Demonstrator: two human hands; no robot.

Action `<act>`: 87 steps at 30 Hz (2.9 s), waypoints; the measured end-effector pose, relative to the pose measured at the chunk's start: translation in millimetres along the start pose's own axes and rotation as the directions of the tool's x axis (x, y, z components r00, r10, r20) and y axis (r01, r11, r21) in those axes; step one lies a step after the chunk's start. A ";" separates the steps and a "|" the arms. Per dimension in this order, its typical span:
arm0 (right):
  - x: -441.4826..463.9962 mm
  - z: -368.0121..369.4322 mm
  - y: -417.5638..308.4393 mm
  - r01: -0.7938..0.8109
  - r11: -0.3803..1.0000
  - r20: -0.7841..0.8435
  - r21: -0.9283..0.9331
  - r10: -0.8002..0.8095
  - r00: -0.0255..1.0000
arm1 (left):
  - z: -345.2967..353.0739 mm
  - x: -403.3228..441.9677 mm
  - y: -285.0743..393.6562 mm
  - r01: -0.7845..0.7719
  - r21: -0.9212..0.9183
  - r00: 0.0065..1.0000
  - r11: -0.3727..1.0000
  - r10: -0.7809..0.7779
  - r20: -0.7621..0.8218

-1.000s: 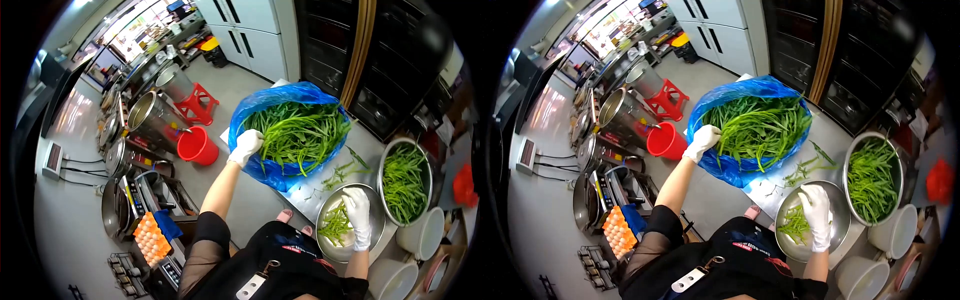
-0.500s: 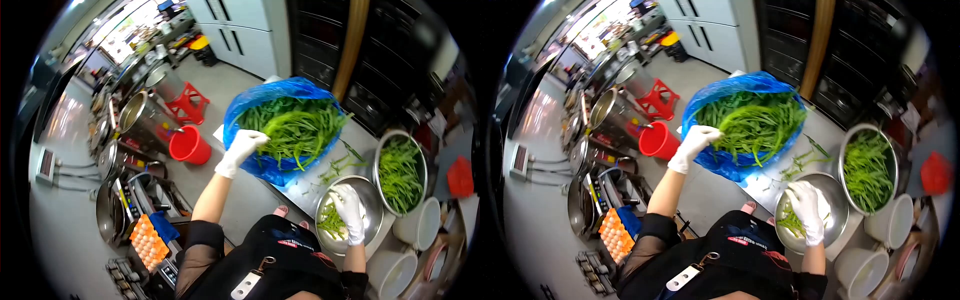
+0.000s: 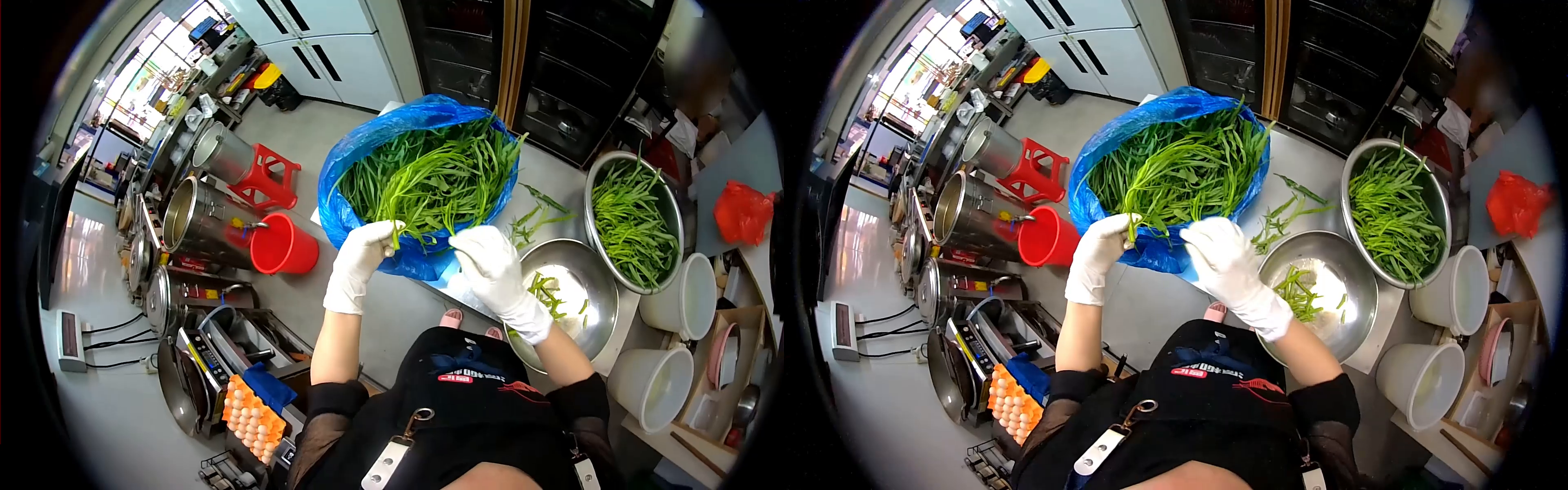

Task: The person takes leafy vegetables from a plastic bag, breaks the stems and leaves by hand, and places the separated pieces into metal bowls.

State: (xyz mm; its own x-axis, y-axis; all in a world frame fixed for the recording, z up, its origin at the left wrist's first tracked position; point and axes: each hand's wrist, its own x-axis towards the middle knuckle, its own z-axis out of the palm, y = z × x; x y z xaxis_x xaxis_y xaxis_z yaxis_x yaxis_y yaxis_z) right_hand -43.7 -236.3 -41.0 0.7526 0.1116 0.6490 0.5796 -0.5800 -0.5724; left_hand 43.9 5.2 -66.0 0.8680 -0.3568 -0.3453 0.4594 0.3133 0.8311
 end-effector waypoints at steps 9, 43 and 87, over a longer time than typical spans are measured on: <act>12.8 64.8 16.1 0.020 0.998 0.098 -0.068 -0.013 0.995 | 20.2 -18.4 -29.5 -0.116 0.262 0.982 0.958 0.151 -0.116; 8.1 -60.7 36.2 -0.350 0.932 0.016 0.098 0.350 0.937 | 8.0 -92.1 -17.5 -0.446 0.728 0.826 0.521 0.553 0.110; -18.4 -39.6 31.4 -0.377 0.925 0.229 -0.048 0.377 0.897 | 56.8 -45.9 -32.9 -0.592 0.784 0.723 0.187 0.552 0.415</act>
State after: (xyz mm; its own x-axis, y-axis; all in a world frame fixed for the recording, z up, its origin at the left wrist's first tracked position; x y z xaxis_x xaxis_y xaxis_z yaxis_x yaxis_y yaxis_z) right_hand -51.7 -288.6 -51.0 0.9656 0.0663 0.2514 0.2376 -0.6174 -0.7499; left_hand -21.7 -38.8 -52.8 0.8030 -0.4508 0.3898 -0.5761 -0.4198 0.7014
